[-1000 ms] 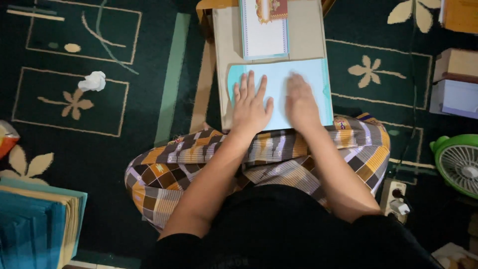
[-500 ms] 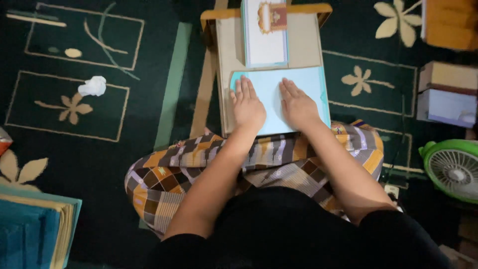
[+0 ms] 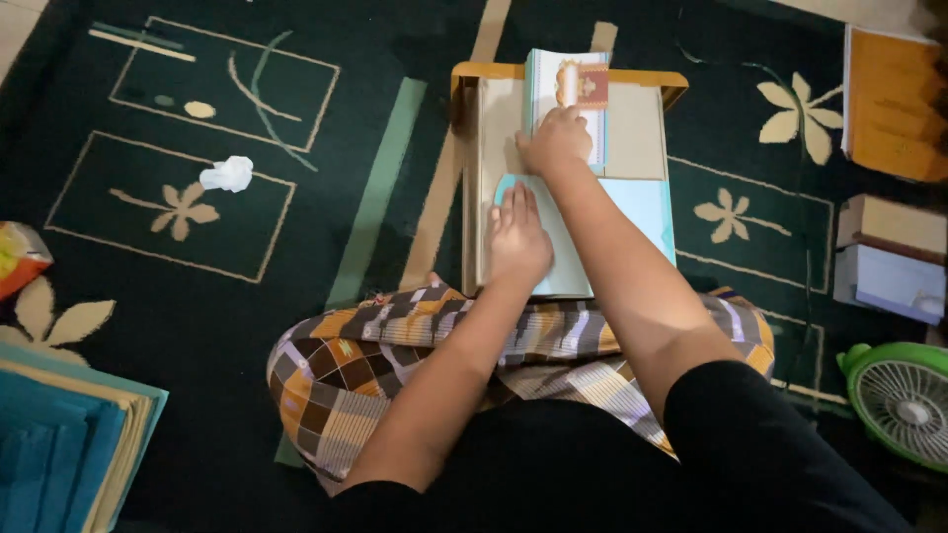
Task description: The person sits on the floor and wraps a book with light blue paper. They place the book on a wooden board, fold the paper over the cover, and smooth it down with their hands. The person repeats this process for several books, stacking the wrapped items on the board.
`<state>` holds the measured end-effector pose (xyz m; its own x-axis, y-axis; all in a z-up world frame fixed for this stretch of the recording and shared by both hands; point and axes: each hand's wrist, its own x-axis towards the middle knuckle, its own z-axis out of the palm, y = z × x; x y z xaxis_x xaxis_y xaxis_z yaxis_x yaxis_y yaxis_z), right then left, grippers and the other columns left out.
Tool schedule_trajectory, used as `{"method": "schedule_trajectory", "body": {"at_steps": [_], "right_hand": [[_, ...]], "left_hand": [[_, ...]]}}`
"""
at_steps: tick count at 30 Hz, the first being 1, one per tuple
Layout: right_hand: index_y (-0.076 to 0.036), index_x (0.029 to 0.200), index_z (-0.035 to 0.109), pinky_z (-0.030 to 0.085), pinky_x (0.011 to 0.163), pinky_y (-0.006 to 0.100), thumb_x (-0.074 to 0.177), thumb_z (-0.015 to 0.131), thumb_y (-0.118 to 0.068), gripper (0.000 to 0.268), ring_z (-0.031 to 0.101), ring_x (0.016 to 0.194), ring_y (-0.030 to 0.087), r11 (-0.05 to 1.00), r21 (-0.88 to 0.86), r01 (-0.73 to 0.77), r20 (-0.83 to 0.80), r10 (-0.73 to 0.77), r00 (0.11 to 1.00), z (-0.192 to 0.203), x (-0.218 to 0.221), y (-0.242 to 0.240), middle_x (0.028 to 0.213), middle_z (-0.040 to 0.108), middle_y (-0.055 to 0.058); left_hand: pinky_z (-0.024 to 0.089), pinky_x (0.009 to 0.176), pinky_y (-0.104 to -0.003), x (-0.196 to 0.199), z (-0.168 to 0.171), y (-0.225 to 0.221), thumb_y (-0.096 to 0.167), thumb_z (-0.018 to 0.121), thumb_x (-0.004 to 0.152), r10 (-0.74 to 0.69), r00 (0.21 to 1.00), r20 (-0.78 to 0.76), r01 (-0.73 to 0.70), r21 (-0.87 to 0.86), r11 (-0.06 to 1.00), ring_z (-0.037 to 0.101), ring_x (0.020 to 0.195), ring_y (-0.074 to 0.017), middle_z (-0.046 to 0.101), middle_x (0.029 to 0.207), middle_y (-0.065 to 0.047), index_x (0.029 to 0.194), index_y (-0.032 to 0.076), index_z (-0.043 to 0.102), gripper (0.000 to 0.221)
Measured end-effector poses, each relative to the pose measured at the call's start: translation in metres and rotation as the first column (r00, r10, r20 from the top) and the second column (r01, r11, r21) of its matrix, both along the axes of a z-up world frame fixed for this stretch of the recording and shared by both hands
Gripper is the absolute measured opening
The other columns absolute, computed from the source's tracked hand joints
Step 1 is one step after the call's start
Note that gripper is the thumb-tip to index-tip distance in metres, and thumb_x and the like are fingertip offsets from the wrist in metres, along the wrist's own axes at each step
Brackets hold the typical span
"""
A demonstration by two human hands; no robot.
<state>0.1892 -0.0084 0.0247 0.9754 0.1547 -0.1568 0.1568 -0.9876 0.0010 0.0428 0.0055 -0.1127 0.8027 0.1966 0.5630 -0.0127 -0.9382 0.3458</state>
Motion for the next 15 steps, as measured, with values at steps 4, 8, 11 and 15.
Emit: {"method": "schedule_trajectory", "body": {"at_steps": [4, 8, 11, 15], "right_hand": [[0.007, 0.136, 0.054, 0.054, 0.097, 0.054, 0.094, 0.066, -0.058, 0.078, 0.060, 0.121, 0.046, 1.000, 0.020, 0.004, -0.001, -0.004, 1.000, -0.018, 0.017, -0.007, 0.133, 0.052, 0.027], [0.005, 0.136, 0.058, 0.054, 0.096, 0.059, 0.100, 0.059, -0.057, 0.072, 0.059, 0.121, 0.051, 0.996, 0.086, -0.019, -0.077, 0.025, 0.997, -0.019, 0.012, -0.010, 0.136, 0.050, 0.031], [0.003, 0.130, 0.063, 0.056, 0.090, 0.061, 0.102, 0.053, -0.045, 0.057, 0.061, 0.115, 0.053, 0.992, 0.125, -0.034, -0.076, 0.044, 0.996, -0.114, 0.065, -0.048, 0.131, 0.050, 0.030], [0.004, 0.115, 0.073, 0.059, 0.080, 0.061, 0.097, 0.047, -0.017, 0.037, 0.070, 0.099, 0.053, 0.878, 0.479, 0.002, 0.060, -0.035, 0.998, -0.094, 0.090, -0.082, 0.102, 0.069, 0.031]], "left_hand": [[0.031, 0.117, -0.054, 0.001, -0.004, -0.002, 0.014, 0.051, 0.084, -0.008, 1.000, -0.029, 0.007, -0.045, 0.999, 0.042, 0.147, -0.0397, 0.046, 0.156, -0.025, 0.146, -0.005, 0.051, 0.065], [0.036, 0.115, -0.053, -0.004, 0.003, -0.001, 0.004, 0.047, 0.083, -0.024, 1.000, -0.006, 0.024, -0.067, 0.997, 0.044, 0.145, -0.0408, 0.048, 0.154, -0.026, 0.145, -0.006, 0.051, 0.063], [0.037, 0.114, -0.057, -0.009, 0.023, 0.003, 0.002, 0.048, 0.083, -0.056, 0.998, -0.030, 0.053, -0.093, 0.994, 0.046, 0.143, -0.0438, 0.050, 0.150, -0.027, 0.140, -0.007, 0.055, 0.058], [0.039, 0.109, -0.061, -0.014, 0.033, 0.008, 0.003, 0.056, 0.082, -0.129, 0.990, -0.059, 0.125, -0.069, 0.990, 0.048, 0.136, -0.0473, 0.055, 0.143, -0.026, 0.120, -0.002, 0.064, 0.039]]}}
